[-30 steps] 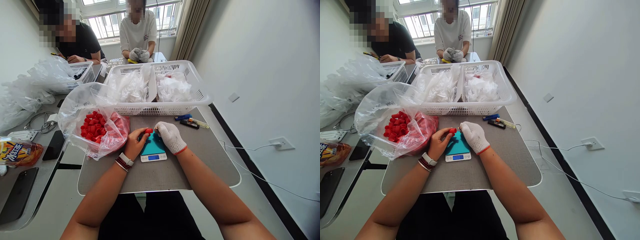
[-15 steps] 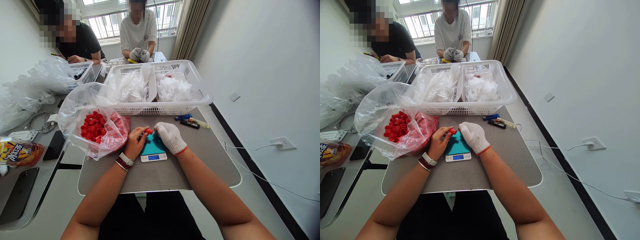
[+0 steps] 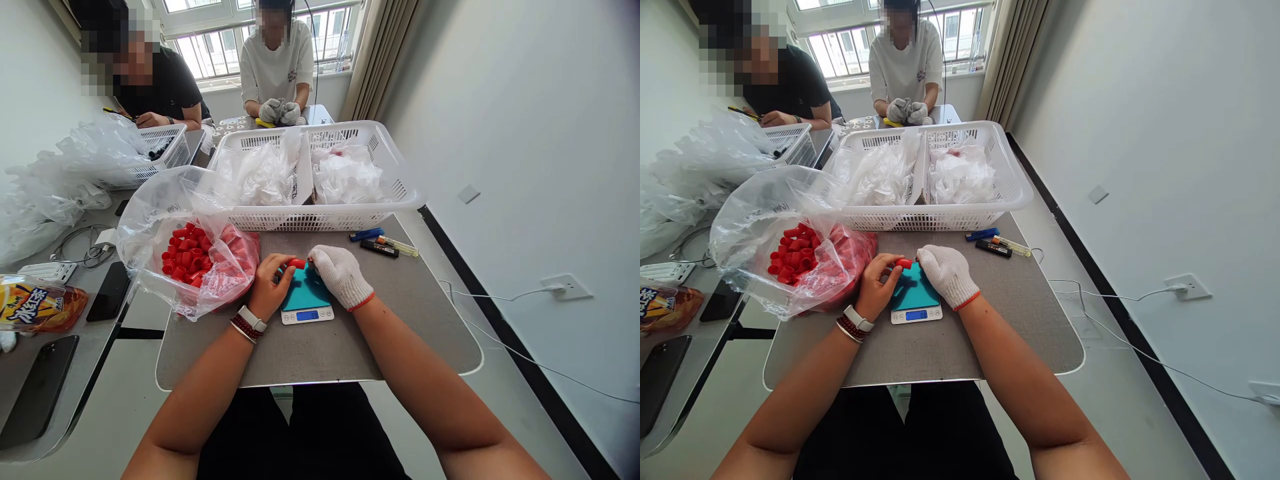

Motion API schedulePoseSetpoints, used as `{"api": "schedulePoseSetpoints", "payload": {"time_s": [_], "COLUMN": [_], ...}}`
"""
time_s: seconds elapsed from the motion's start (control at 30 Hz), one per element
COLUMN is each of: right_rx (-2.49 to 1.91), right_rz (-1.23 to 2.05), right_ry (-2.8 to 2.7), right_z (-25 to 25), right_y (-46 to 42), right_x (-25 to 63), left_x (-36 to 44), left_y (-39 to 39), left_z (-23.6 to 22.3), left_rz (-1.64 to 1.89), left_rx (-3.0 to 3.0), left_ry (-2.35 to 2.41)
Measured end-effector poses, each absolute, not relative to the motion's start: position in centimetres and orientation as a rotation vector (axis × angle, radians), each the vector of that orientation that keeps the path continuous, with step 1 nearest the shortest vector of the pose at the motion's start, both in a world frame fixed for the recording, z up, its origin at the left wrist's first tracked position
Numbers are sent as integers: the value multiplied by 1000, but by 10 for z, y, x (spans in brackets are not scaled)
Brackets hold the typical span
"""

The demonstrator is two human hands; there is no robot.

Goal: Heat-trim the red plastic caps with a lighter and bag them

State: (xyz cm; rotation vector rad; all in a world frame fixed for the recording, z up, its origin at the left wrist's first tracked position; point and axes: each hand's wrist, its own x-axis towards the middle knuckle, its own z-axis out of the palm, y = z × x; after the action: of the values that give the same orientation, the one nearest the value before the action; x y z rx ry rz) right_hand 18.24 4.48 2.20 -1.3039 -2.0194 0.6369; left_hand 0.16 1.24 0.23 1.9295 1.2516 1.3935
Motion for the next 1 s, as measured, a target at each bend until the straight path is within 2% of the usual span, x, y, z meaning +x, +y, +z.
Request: {"api": "schedulePoseSetpoints", "payload": {"time_s": [0.4, 0.67, 1.0], "right_rx": [-1329, -1348, -1335], "right_rz": [570, 542, 508], "right_ry": [-2093, -2090, -2149], "right_z": [23, 23, 22], "right_y": [44, 45, 44], "right_x": [182, 183, 183], "left_x": [4, 0, 2], "left_y": [14, 14, 14], "left_z": [-10, -3, -3], "left_rz": [1427, 1391, 1426], "left_rx": [1635, 1891, 1828], "left_ry": [1204, 1257, 1288]}}
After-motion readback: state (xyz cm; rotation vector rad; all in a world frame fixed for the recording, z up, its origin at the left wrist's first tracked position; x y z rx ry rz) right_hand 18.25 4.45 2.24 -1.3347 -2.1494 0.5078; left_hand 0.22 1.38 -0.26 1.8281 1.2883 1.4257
